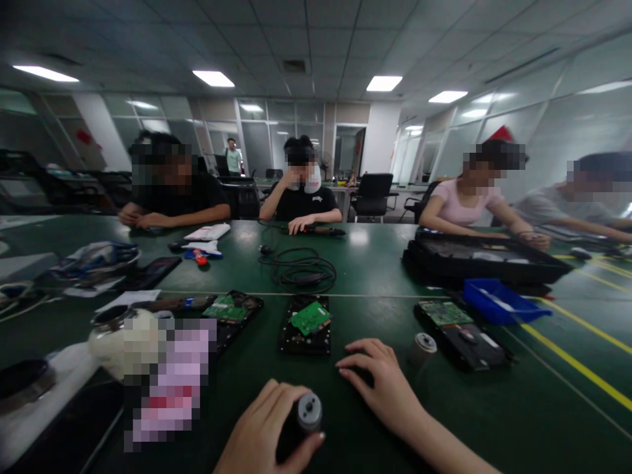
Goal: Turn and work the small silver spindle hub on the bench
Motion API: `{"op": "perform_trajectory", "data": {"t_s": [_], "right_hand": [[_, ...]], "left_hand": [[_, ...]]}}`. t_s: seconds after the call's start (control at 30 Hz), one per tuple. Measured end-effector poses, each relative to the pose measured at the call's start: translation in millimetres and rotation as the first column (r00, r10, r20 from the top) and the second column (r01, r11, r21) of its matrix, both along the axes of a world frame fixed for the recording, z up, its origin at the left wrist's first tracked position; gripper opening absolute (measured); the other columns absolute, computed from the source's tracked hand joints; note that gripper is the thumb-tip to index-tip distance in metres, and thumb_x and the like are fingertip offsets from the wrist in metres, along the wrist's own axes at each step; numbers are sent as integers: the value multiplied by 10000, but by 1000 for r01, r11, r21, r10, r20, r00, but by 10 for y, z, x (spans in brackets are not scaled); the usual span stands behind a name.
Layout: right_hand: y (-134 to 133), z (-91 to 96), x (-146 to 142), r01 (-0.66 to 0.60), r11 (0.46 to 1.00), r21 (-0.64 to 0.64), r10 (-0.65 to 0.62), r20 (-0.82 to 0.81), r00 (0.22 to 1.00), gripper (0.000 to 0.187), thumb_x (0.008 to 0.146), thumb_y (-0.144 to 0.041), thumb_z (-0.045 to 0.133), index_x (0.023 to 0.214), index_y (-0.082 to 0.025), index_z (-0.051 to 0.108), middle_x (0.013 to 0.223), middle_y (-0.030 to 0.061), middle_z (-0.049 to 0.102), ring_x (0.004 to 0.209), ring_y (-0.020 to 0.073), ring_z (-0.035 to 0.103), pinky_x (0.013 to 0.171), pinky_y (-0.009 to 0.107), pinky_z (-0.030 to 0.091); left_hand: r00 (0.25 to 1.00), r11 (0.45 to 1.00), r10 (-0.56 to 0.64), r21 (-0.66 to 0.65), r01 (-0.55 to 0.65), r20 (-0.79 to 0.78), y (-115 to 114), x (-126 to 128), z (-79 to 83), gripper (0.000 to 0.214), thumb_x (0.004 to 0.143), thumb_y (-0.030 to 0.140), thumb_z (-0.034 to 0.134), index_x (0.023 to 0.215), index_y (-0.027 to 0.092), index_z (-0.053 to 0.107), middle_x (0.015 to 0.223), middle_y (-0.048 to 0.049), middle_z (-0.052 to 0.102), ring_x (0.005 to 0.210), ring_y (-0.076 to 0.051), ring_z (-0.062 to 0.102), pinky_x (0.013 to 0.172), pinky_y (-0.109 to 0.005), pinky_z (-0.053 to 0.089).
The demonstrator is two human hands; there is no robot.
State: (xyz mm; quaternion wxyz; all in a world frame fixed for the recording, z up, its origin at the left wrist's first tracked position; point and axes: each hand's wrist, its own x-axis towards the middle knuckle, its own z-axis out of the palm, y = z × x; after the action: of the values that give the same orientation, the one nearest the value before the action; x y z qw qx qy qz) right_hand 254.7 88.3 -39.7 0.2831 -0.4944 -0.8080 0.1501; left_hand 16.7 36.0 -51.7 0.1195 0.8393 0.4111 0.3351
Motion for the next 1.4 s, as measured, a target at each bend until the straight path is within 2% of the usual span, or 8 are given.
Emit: {"op": "perform_trajectory", "data": {"t_s": [0.17,0.37,0.57,0.7,0.9,1.2,1.27,1.4], "right_hand": [[29,-89,26,-20,1000,-2,20,-28,999,228,885,-326,630,1091,-259,701,1179,83,674,1160,279,568,1005,534,428],[14,-76,-3,-18,1000,-7,17,-94,995,150,871,-311,637,963,-254,740,993,67,731,1020,268,653,911,487,510],[-150,152,-157,-3,998,-57,-15,-308,951,153,890,-333,608,874,-208,693,927,65,735,908,233,691,845,401,553],[-368,315,-371,-141,989,-51,107,-417,903,97,879,-278,632,827,-207,672,885,55,734,877,212,695,804,357,559],[-476,318,-483,-186,982,-16,162,-421,893,60,868,-209,640,816,-216,671,850,40,736,846,203,690,782,351,546],[-464,360,-503,-202,979,-18,179,-385,906,85,851,-174,645,773,-205,655,839,41,726,855,200,676,801,359,529],[-471,355,-502,-207,978,-13,186,-385,904,41,836,-170,664,819,-208,662,875,44,722,890,204,669,820,363,527],[-486,338,-512,-218,976,-17,195,-385,902,127,822,-159,676,935,-218,676,967,57,714,976,215,650,863,372,518]], "left_hand": [[1000,998,15,-67,-13,26,0,3,23,309,756,232,713,1035,181,591,933,-57,677,838,-253,618,761,-393,532],[999,998,11,-66,-8,47,-10,7,10,297,752,205,703,1027,188,593,932,-54,685,853,-246,632,796,-379,527],[998,999,0,-53,3,65,39,-7,-58,349,699,175,734,1021,196,600,927,-46,701,827,-245,641,736,-341,537],[996,996,-34,-84,41,83,25,-10,-26,372,725,159,720,1074,193,597,975,-46,704,863,-246,635,748,-346,539],[995,989,-27,-142,40,94,-35,20,63,328,765,133,692,1076,191,608,1011,-57,697,902,-260,623,797,-397,534],[997,992,-34,-122,42,65,-44,32,50,287,794,123,653,1072,171,601,1006,-77,686,916,-273,618,813,-437,537],[998,991,-40,-125,46,53,-40,30,50,292,799,119,643,1082,170,593,1018,-80,685,919,-269,621,810,-434,539],[999,991,-44,-122,47,25,-38,29,39,318,809,120,633,1118,165,574,1044,-92,684,927,-267,623,813,-439,539]]}}
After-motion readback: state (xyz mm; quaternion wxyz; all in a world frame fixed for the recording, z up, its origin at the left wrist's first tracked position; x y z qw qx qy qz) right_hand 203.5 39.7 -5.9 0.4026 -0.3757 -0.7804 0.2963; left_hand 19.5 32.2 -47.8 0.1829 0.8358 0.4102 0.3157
